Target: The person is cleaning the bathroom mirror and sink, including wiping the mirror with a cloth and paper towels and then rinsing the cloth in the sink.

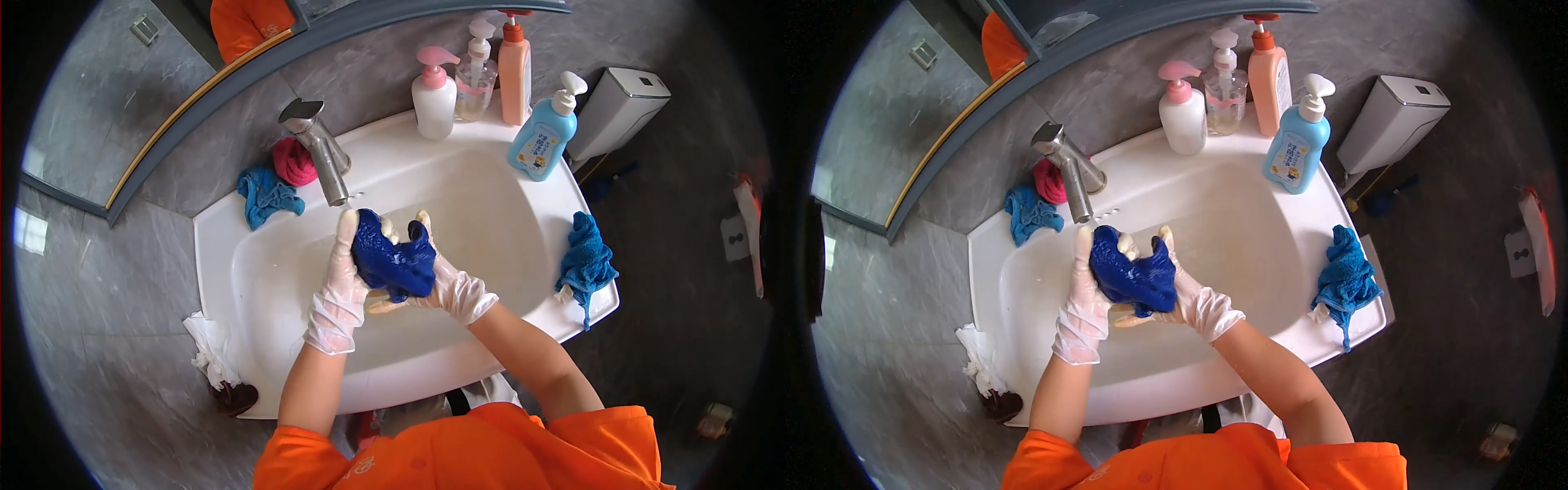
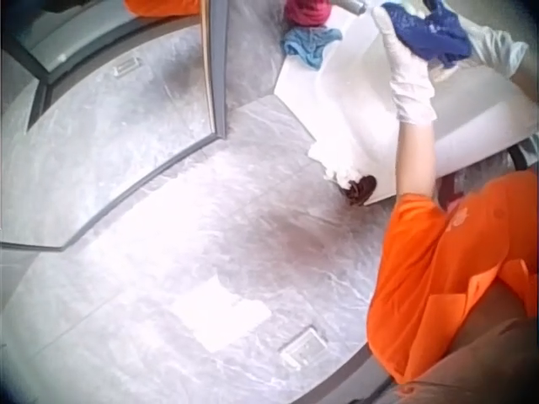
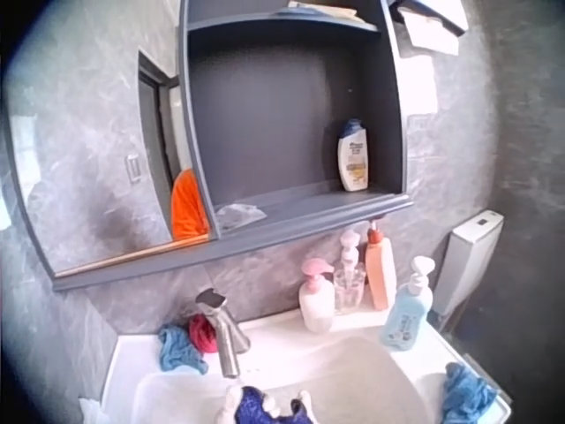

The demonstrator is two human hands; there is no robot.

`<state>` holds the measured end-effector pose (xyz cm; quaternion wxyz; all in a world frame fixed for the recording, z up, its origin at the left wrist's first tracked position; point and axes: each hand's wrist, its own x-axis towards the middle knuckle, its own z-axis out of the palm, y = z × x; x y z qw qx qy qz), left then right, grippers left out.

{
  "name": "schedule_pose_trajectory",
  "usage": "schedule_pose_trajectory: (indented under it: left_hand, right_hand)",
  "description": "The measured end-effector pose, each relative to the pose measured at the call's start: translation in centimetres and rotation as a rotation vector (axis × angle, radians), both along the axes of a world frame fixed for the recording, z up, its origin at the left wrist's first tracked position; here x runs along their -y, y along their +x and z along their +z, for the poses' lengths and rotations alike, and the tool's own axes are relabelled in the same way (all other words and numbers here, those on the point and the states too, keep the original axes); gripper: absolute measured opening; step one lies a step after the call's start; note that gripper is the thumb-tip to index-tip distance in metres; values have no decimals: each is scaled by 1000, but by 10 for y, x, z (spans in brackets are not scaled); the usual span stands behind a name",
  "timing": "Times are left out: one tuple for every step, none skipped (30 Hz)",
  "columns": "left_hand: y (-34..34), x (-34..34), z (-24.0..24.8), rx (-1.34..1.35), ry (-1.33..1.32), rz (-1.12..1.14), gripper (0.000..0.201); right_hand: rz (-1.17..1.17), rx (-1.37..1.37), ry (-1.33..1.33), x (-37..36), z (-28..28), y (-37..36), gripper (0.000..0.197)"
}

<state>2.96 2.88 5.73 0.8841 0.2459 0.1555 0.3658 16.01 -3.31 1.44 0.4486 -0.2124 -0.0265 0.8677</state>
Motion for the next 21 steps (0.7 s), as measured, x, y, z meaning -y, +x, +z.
schedule_pose_trajectory:
  left_hand:
    - [-1, -7, -2, -168, 1, -34, 37]
    - [-1, -11, -7, -335, 3, -68, 31]
    - [-1, -12, -14, -418, -112, -63, 23]
    - [3, -9, 11, -490, 80, -136, 21]
    - [9, -7, 13, -512, 127, -112, 25]
    - [17, -5, 16, -531, 177, -91, 29]
    - [19, -2, 32, -540, 29, -149, 29]
    - [18, -5, 32, -496, 3, -221, 25]
    - [14, -11, 25, -513, -49, -233, 21]
    - [18, -17, 21, -528, -103, -250, 19]
    - [25, -16, 17, -612, -115, -210, 16]
    - [31, -18, 9, -610, -117, -219, 16]
    - [36, -20, -2, -818, 63, -200, 17]
    - [40, -19, -10, -1020, 250, -179, 17]
    - [52, -10, -11, -1159, 313, -55, 19]
    - [55, -7, -21, -1151, 317, -68, 19]
    - [56, -8, -40, -1283, 550, -72, 20]
    - [54, -9, -59, -1407, 787, -69, 21]
    - [52, -5, -68, -1468, 908, -32, 19]
    - [49, -4, -75, -1452, 915, -40, 19]
    - [59, -1, -81, -1397, 849, -45, 18]
  right_hand:
    - [72, -115, 124, 2, 3, 1, 96]
    - [70, -115, 124, 5, 7, 2, 96]
    - [136, 20, 183, 9, 14, 2, 89]
    - [199, 155, 238, 12, 28, 3, 82]
    - [184, 307, 211, 17, 44, 6, 67]
    - [227, 393, 189, 17, 57, 6, 49]
    - [289, 489, 201, 16, 61, 9, 43]
    - [352, 585, 211, 15, 62, 11, 37]
    - [350, 582, 209, 16, 57, 7, 37]
    - [300, 650, 232, 17, 46, 3, 31]
    - [251, 717, 254, 18, 37, 0, 25]
    - [245, 718, 246, 16, 34, -3, 25]
    - [250, 928, 204, 14, 34, -9, 23]
    - [253, 1137, 156, 11, 32, -14, 20]
    - [248, 1139, 145, 8, 24, -18, 20]
    - [282, 1291, 263, 5, 10, -21, 23]
    - [318, 1442, 384, 2, -3, -22, 26]
    - [316, 1448, 373, 0, -13, -26, 26]
    - [251, 1390, 307, 4, -23, -28, 28]
    - [184, 1334, 243, 6, -35, -33, 29]
    - [104, 1562, 395, 7, -82, -35, 33]
